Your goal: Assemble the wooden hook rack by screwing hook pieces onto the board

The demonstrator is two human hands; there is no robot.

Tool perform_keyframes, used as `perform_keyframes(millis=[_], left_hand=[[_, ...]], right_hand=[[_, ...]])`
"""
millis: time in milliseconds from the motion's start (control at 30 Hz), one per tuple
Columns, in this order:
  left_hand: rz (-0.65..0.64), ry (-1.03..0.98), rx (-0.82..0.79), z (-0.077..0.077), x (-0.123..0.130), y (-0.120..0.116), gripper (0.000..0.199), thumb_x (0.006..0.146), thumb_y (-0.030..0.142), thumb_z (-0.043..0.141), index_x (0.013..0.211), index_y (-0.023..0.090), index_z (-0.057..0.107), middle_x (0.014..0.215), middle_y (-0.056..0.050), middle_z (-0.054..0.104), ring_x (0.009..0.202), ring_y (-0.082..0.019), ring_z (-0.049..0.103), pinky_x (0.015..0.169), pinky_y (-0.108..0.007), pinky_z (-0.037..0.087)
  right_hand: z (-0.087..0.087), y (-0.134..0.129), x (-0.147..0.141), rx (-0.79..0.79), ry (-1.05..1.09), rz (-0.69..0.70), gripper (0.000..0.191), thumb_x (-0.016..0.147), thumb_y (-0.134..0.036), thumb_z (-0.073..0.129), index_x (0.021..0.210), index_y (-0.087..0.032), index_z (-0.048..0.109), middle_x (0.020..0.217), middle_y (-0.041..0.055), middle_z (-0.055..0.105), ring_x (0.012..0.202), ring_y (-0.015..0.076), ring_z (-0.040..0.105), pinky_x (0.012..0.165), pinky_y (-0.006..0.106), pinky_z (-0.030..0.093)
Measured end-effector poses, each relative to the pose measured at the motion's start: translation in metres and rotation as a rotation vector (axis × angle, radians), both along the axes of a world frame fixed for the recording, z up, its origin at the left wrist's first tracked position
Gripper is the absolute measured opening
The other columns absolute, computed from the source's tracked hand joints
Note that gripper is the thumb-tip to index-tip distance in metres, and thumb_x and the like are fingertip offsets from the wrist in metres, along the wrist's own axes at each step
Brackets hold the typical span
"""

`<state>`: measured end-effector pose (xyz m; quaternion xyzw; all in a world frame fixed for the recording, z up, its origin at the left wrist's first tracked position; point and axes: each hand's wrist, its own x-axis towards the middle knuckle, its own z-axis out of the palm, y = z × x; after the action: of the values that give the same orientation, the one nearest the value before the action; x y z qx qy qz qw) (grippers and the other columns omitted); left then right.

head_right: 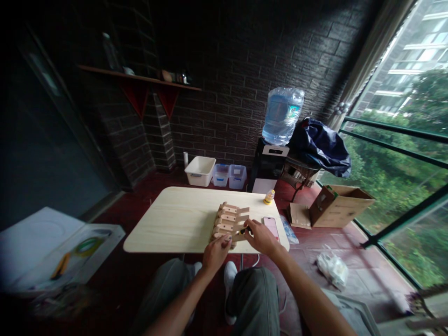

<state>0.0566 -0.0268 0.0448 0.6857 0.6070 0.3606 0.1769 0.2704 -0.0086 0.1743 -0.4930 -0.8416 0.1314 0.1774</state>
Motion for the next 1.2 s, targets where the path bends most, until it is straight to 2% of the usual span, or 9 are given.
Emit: perform_keyframes(millis=[300,567,767,967,1067,1200], left_hand=[[0.019,0.078,-0.038,0.006,-0.001,0.011,0.021,0.096,0.032,0.063,0.110,0.029,0.079,0.101,-0.003,0.082,0.091,-0.018,0.077,0.075,-0.024,0.051],[0.005,0.018,-0.045,0.009,-0.002,0.014,0.022,0.098,0.032,0.061,0.109,0.029,0.080,0.106,-0.004,0.082,0.096,-0.019,0.077,0.082,-0.025,0.054],[-0.012,-0.017,-0.068,0.016,-0.004,0.017,0.022,0.097,0.032,0.060,0.105,0.027,0.080,0.106,-0.004,0.082,0.098,-0.020,0.076,0.084,-0.026,0.055],[0.019,0.050,-0.036,0.015,-0.002,0.016,0.018,0.095,0.030,0.063,0.097,0.028,0.081,0.096,-0.002,0.083,0.090,-0.019,0.077,0.078,-0.024,0.053],[0.047,0.051,0.008,0.015,-0.001,0.015,0.018,0.094,0.028,0.063,0.099,0.027,0.081,0.098,-0.003,0.082,0.092,-0.020,0.077,0.081,-0.026,0.055],[0.050,0.047,0.020,0.017,-0.001,0.013,0.020,0.095,0.027,0.062,0.101,0.026,0.081,0.097,-0.004,0.082,0.091,-0.020,0.077,0.081,-0.027,0.055]], right_hand=[[-0.008,0.009,-0.018,-0.041,-0.014,0.023,0.017,0.094,-0.019,0.054,0.109,-0.020,0.060,0.105,0.0060,0.069,0.085,0.0163,0.063,0.076,0.026,0.042],[-0.004,0.014,-0.027,-0.086,-0.046,0.028,0.016,0.096,-0.024,0.053,0.109,-0.021,0.060,0.105,0.0068,0.069,0.089,0.0182,0.064,0.076,0.027,0.041],[0.004,0.015,-0.034,-0.105,-0.116,0.036,0.017,0.097,-0.026,0.051,0.110,-0.021,0.061,0.107,0.0076,0.069,0.093,0.0192,0.065,0.078,0.028,0.041],[0.018,0.017,-0.042,-0.111,-0.202,0.073,0.023,0.098,-0.027,0.050,0.117,-0.020,0.062,0.112,0.0095,0.070,0.098,0.0215,0.067,0.080,0.029,0.044],[0.024,0.021,-0.048,-0.126,-0.288,0.104,0.026,0.097,-0.026,0.053,0.120,-0.019,0.062,0.114,0.0107,0.071,0.098,0.0229,0.069,0.079,0.030,0.046],[0.029,0.027,-0.056,-0.131,-0.373,0.147,0.023,0.097,-0.024,0.053,0.115,-0.017,0.065,0.111,0.0129,0.073,0.095,0.0242,0.071,0.074,0.031,0.049]])
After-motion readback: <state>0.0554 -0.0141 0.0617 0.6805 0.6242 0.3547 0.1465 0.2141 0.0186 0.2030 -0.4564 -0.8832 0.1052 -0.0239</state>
